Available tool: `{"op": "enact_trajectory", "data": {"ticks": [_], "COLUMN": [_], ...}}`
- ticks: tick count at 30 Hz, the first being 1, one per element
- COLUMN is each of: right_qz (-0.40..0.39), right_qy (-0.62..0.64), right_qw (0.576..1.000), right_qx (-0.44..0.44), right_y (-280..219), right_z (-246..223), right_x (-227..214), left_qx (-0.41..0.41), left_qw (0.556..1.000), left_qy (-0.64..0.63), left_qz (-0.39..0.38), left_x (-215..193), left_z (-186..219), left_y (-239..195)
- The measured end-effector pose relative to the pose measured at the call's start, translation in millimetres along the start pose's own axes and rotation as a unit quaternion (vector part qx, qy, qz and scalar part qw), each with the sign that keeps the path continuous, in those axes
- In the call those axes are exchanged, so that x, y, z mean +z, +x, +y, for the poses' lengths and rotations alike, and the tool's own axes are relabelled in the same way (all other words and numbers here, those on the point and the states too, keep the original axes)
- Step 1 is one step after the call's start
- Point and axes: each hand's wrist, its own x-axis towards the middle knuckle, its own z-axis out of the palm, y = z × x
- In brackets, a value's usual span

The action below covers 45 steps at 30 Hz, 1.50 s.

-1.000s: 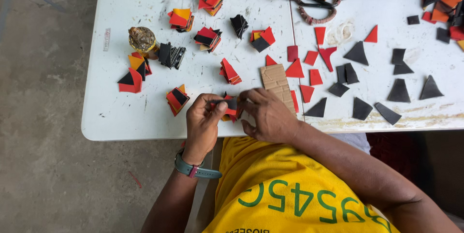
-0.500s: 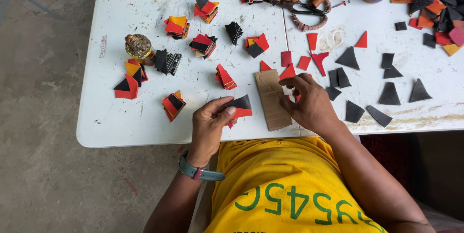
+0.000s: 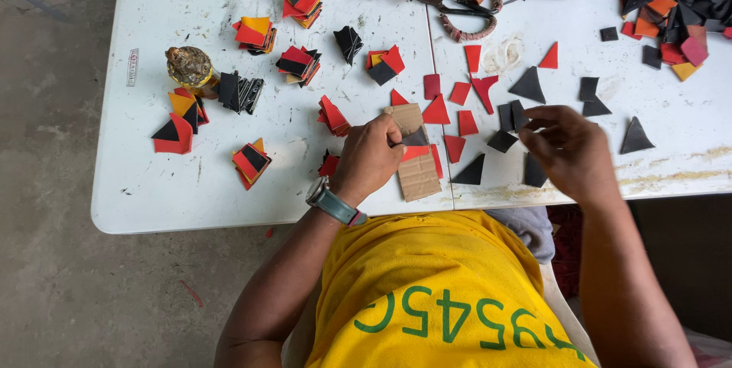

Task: The person assembles small triangular pieces of red, black, and yellow material by hand on a white table. They pick up pieces, align them, and press them together to form stacked units, occasionally moving completed units aside.

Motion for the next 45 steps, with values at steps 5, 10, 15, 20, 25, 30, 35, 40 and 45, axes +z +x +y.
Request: {"op": "enact_trajectory", "data": {"ticks": [5, 10, 15, 20, 25, 30, 35, 40, 45], "right_qz": [0.051, 0.067, 0.128, 0.158, 0.145, 0.141, 0.135, 0.123, 0.126], "right_qy": [-0.036, -0.075, -0.100, -0.098, -0.111, -0.118, -0.094, -0.094, -0.164], "right_qw": [0.998, 0.994, 0.985, 0.980, 0.981, 0.980, 0.982, 0.983, 0.975], "right_qx": [0.001, -0.037, -0.056, -0.072, -0.062, -0.082, -0.096, -0.096, -0.075], "right_y": [-5.9, -6.9, -3.2, -0.9, -3.2, -3.1, 0.1, 5.8, 8.2], "right_z": [15.3, 15.4, 15.2, 16.0, 14.6, 14.1, 5.1, -5.6, -11.2], "right_x": [-24.0, -30.0, -49.8, -74.8, -77.9, -80.3, -79.0, -78.1, -84.5], "left_qx": [0.000, 0.009, 0.009, 0.055, 0.101, 0.141, 0.237, 0.165, 0.168], "left_qw": [0.997, 0.992, 0.981, 0.961, 0.961, 0.957, 0.934, 0.934, 0.934], "left_qy": [0.071, 0.117, 0.185, 0.269, 0.258, 0.253, 0.268, 0.310, 0.308], "left_qz": [-0.039, -0.051, -0.048, -0.035, 0.011, 0.016, 0.021, -0.062, -0.074], "left_x": [-3.3, -3.3, -3.0, -2.5, -22.6, -43.0, -11.8, 2.0, 7.1], "left_z": [-9.8, -9.1, 5.6, 13.4, 16.2, 19.1, 23.0, 17.2, 15.6], "left_y": [11.7, 18.1, 14.5, 4.5, 0.7, 3.1, 7.7, 24.4, 32.2]}}
